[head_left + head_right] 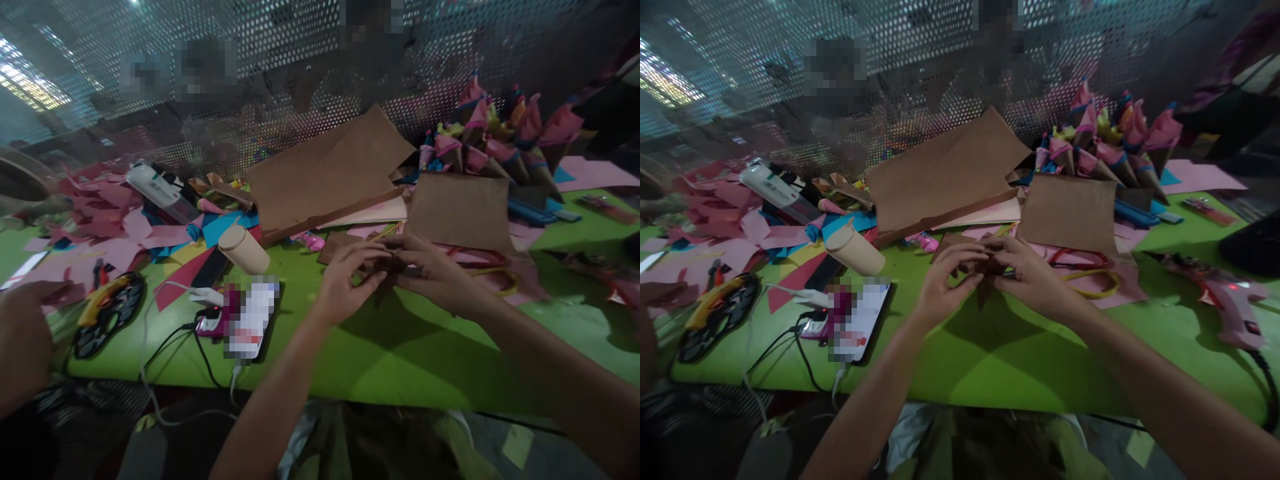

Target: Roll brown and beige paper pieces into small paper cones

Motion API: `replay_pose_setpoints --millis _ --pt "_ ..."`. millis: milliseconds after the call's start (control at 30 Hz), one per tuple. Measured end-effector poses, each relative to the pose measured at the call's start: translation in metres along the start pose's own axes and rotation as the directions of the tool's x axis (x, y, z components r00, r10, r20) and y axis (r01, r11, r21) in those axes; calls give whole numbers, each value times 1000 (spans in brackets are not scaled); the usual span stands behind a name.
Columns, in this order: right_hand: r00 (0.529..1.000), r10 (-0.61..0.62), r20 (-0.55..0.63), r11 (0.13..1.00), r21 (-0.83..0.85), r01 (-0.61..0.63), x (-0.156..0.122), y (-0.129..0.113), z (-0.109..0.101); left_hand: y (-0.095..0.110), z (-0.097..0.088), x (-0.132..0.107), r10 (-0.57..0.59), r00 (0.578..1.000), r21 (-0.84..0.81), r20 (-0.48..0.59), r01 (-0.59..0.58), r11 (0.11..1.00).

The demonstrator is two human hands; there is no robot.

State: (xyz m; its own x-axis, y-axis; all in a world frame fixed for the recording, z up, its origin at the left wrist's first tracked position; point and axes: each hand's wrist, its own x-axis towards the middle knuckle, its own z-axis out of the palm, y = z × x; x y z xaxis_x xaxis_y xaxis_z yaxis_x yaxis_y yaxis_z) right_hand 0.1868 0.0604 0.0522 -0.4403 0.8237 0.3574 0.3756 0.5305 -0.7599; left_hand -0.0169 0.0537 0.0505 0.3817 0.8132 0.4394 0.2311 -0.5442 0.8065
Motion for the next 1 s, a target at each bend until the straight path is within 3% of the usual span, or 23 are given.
replay_pose_setpoints --millis 167,300,400,467,533,633,733,867,1000 --pt "999 -42 -8 998 -38 42 0 -3 1 0 1 -3 -36 997 106 74 28 994" --pt "988 24 -155 999 -28 -29 -2 -5 2 -5 4 -3 -161 986 -48 -32 159 986" --pt "948 162 -274 986 92 -142 -4 -5 1 -8 4 -1 -302 940 -282 -161 249 926" --pt "930 257 -262 952 236 -196 -4 -4 2 -10 4 1 -376 899 -417 -226 260 871" --pt "927 300 -226 919 329 -218 -4 -3 3 -11 4 2 -432 863 -494 -261 265 828" --pt "921 303 -244 918 333 -213 -3 0 7 -10 6 2 -482 827 -528 -289 282 801" --pt "910 297 -288 928 314 -203 -3 3 9 -7 8 1 -528 807 -573 -265 309 759" --pt "919 269 -289 936 304 -179 -3 2 8 0 8 2 -601 784 -635 -155 387 668" --pt "928 256 -272 939 298 -172 -4 -1 9 2 7 2 -586 809 -628 -43 434 645"
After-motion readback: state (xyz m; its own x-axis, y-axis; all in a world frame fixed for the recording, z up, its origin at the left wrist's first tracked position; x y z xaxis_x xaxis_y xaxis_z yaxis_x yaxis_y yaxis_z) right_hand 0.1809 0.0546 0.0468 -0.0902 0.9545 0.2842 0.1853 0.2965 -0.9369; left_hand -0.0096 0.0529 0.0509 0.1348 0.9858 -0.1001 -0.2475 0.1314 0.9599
